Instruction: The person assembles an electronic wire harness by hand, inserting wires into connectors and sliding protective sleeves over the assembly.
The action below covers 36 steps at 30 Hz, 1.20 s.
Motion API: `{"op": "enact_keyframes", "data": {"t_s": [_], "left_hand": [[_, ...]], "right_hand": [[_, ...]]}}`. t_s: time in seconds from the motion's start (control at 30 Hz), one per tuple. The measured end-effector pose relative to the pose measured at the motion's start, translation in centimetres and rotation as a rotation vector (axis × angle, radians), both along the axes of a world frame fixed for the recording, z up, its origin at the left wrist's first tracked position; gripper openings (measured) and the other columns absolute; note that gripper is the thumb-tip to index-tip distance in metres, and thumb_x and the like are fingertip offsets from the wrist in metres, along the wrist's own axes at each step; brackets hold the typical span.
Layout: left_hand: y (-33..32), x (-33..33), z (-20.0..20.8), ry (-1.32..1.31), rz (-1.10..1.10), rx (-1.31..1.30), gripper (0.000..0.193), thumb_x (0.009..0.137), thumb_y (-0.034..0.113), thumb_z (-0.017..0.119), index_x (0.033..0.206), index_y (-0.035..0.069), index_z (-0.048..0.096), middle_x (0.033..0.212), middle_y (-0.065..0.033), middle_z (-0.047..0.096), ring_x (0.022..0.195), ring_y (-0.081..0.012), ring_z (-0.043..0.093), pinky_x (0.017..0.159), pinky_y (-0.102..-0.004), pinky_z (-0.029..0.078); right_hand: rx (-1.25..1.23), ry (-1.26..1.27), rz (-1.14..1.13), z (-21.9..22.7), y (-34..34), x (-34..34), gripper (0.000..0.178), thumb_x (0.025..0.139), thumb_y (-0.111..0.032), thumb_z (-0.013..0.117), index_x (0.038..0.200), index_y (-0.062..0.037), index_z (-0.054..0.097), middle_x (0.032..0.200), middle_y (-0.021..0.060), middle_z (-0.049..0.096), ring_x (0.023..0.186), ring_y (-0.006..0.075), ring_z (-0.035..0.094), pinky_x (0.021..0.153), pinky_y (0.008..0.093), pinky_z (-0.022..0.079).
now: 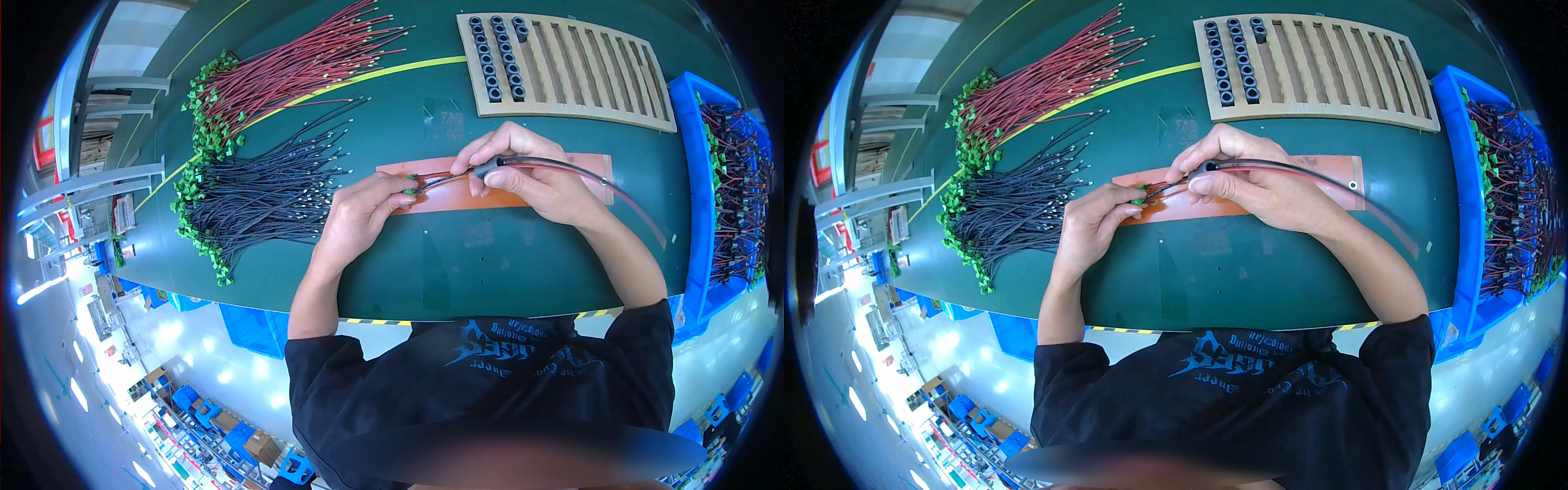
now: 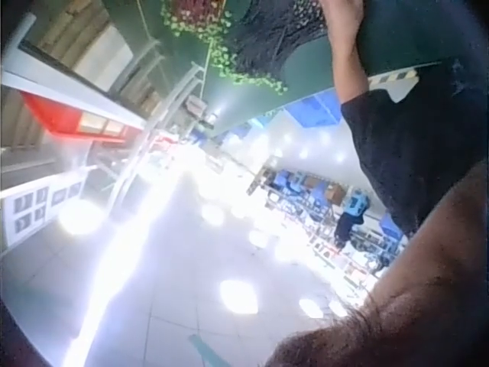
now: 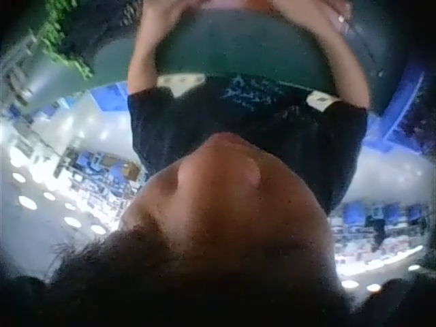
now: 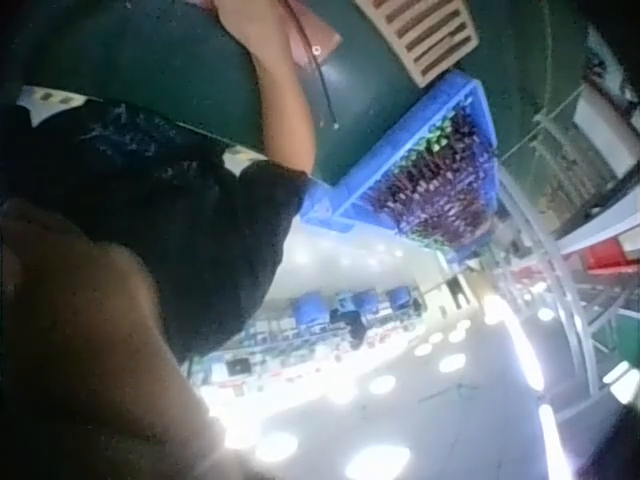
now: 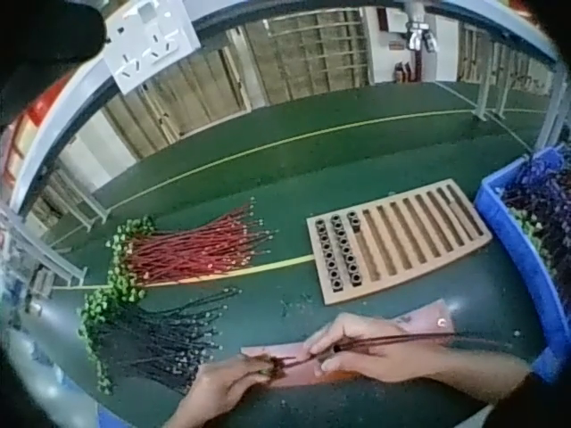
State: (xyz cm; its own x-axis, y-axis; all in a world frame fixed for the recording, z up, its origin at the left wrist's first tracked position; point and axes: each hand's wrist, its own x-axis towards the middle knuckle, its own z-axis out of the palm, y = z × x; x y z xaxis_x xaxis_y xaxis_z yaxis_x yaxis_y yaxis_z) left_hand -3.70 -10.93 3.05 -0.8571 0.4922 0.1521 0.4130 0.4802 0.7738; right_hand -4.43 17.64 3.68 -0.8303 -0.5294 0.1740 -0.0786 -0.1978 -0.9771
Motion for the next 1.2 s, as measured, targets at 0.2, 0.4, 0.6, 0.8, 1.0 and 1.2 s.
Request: {"op": "enact_keyframes", "data": {"t_s": [0.2, 0.4, 0.6, 0.8, 1.0, 1.2], "left_hand": [[0.4, 0.1, 0.6, -0.095, -0.012, -0.023, 0.015, 0.089, 0.0, 0.068, 0.103, -0.003, 0.071, 0.099, -0.0161, 0.073, 0.09, -0.0309, 0.071, 0.079, -0.037, 0.057], [0.8, 0.8, 0.9, -0.073, 0.061, -0.054, 0.013, 0.086, 0.001, 0.071, 0.099, -0.003, 0.07, 0.097, -0.0158, 0.073, 0.09, -0.0321, 0.071, 0.077, -0.0384, 0.057], [0.6, 0.1, 0.5, 0.171, -0.031, -0.156, 0.015, 0.08, 0.003, 0.077, 0.092, -0.001, 0.068, 0.091, -0.0125, 0.07, 0.087, -0.0323, 0.069, 0.074, -0.0382, 0.056], [0.8, 0.1, -0.4, 0.205, 0.058, -0.095, 0.017, 0.076, 0.004, 0.08, 0.088, 0.0, 0.068, 0.094, -0.011, 0.068, 0.087, -0.0297, 0.068, 0.073, -0.0365, 0.056], [0.2, -0.7, -0.7, 0.257, -0.048, -0.045, 0.02, 0.076, 0.006, 0.08, 0.091, 0.0, 0.069, 0.104, -0.0106, 0.069, 0.085, -0.0268, 0.068, 0.071, -0.0348, 0.055], [2.8, -0.9, 4.1, 0.999, -0.187, -0.317, 0.03, 0.074, 0.014, 0.068, 0.101, 0.002, 0.071, 0.119, -0.008, 0.068, 0.086, -0.0172, 0.06, 0.071, -0.0307, 0.05]], "right_hand": [[-0.105, -0.063, 0.096, 0.0, -0.3, 0.0, 0.013, 0.102, -0.009, 0.057, 0.111, -0.0008, 0.056, 0.113, 0.0187, 0.066, 0.087, 0.0172, 0.063, 0.084, 0.0335, 0.054], [0.213, 0.003, 0.064, 1.6, -0.1, -0.4, 0.018, 0.102, -0.014, 0.058, 0.11, 0.0013, 0.06, 0.099, 0.0113, 0.067, 0.093, 0.0167, 0.067, 0.08, 0.0309, 0.054], [0.317, -0.011, 0.063, 1.5, -0.3, -0.9, 0.017, 0.105, -0.015, 0.051, 0.109, 0.0007, 0.058, 0.097, 0.0097, 0.066, 0.081, 0.0141, 0.061, 0.077, 0.0304, 0.052], [0.039, -0.165, 0.14, 0.6, -0.1, -2.0, 0.019, 0.109, -0.02, 0.044, 0.104, -0.0037, 0.053, 0.105, 0.0127, 0.067, 0.082, 0.0128, 0.063, 0.075, 0.0268, 0.05], [0.328, -0.147, 0.149, 0.0, 0.4, -3.1, 0.026, 0.109, -0.026, 0.044, 0.1, -0.0038, 0.053, 0.085, 0.0072, 0.068, 0.069, 0.0119, 0.06, 0.066, 0.028, 0.05], [0.563, -0.01, 0.185, -0.1, 0.2, -3.0, 0.033, 0.109, -0.033, 0.043, 0.098, -0.0028, 0.053, 0.074, 0.0075, 0.065, 0.064, 0.0181, 0.06, 0.063, 0.0342, 0.049]]}}
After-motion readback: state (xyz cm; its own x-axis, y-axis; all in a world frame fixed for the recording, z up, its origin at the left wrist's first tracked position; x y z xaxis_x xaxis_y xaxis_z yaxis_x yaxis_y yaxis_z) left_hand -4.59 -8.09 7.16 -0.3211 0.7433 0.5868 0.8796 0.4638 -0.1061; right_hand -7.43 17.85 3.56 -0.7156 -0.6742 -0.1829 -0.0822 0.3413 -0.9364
